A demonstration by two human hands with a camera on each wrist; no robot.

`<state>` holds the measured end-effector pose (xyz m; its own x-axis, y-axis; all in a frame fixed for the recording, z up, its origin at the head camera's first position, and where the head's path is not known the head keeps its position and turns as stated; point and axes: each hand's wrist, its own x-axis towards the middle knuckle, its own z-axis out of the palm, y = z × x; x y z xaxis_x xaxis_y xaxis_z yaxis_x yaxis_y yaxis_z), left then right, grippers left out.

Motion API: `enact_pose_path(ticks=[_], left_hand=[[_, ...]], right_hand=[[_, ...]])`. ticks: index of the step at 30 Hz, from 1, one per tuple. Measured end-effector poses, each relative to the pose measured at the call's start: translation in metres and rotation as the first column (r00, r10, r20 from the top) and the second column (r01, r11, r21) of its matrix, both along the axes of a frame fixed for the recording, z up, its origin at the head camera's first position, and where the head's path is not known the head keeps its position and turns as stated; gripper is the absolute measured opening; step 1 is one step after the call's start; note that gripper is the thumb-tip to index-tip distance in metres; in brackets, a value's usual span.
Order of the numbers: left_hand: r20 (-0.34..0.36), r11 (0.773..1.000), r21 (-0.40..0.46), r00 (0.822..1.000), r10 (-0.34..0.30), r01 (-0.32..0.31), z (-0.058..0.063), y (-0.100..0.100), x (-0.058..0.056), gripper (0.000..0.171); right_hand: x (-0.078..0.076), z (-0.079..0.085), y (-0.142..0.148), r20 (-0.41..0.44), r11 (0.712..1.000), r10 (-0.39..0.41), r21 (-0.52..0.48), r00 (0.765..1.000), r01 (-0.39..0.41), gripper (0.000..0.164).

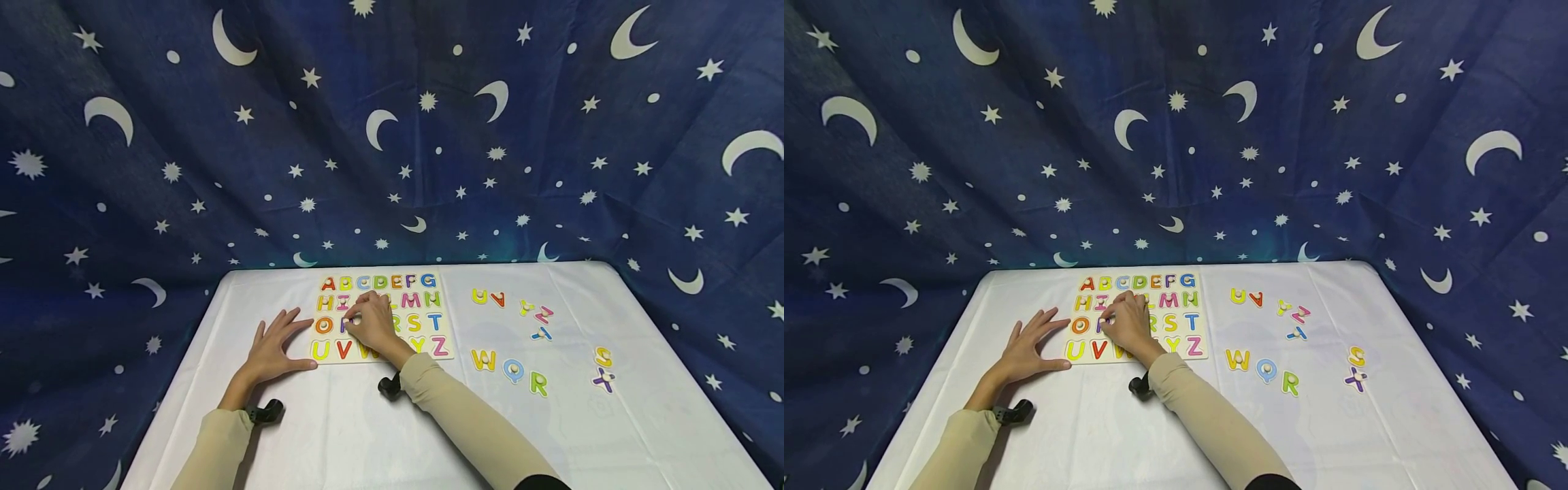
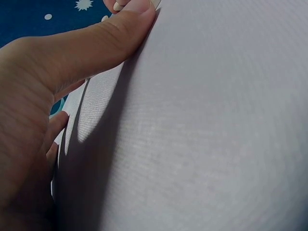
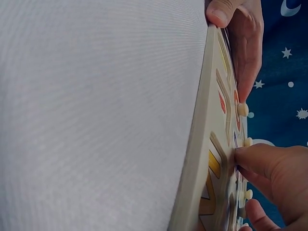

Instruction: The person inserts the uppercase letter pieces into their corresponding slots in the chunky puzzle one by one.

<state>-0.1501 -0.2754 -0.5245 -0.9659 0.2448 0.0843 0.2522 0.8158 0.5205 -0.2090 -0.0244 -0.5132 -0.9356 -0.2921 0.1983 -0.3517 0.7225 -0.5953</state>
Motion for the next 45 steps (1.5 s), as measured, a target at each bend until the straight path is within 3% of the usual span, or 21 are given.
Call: enact_pose_path(ticks=[7, 13, 21, 25, 36, 45], left_hand=[[0.011, 1.0, -0.011, 1.0, 0.005, -0.004, -0.001, 0.0, -0.001, 0.092], [0.02, 1.0, -0.018, 1.0, 0.007, -0.006, -0.004, 0.001, 0.0, 0.093], [0.015, 1.0, -0.019, 1.0, 0.014, -0.014, -0.004, 0.003, 0.0, 0.095], [0.016, 1.0, -0.017, 1.0, 0.016, -0.016, -0.004, 0.002, 0.0, 0.094], [0.013, 1.0, -0.014, 1.0, 0.021, -0.021, -0.004, 0.003, 0.0, 0.094], [-0.002, 1.0, -0.012, 1.0, 0.015, -0.015, -0.002, 0.004, 0.0, 0.094]], right_hand=[[0.001, 0.0, 0.002, -0.009, 1.0, 0.018, 0.005, 1.0, -0.018, 0.006], [0.0, 0.003, 0.014, 0.005, 0.992, 0.123, -0.033, 0.992, -0.123, 0.015], [0.002, 0.024, 0.058, 0.096, 0.937, 0.326, -0.166, 0.941, -0.307, 0.027], [0.006, 0.034, 0.088, 0.098, 0.919, 0.37, -0.183, 0.924, -0.349, 0.032], [0.024, 0.043, 0.183, 0.135, 0.94, 0.332, -0.136, 0.934, -0.314, 0.035], [0.046, 0.038, 0.258, 0.172, 0.969, 0.237, -0.11, 0.956, -0.221, 0.038]])
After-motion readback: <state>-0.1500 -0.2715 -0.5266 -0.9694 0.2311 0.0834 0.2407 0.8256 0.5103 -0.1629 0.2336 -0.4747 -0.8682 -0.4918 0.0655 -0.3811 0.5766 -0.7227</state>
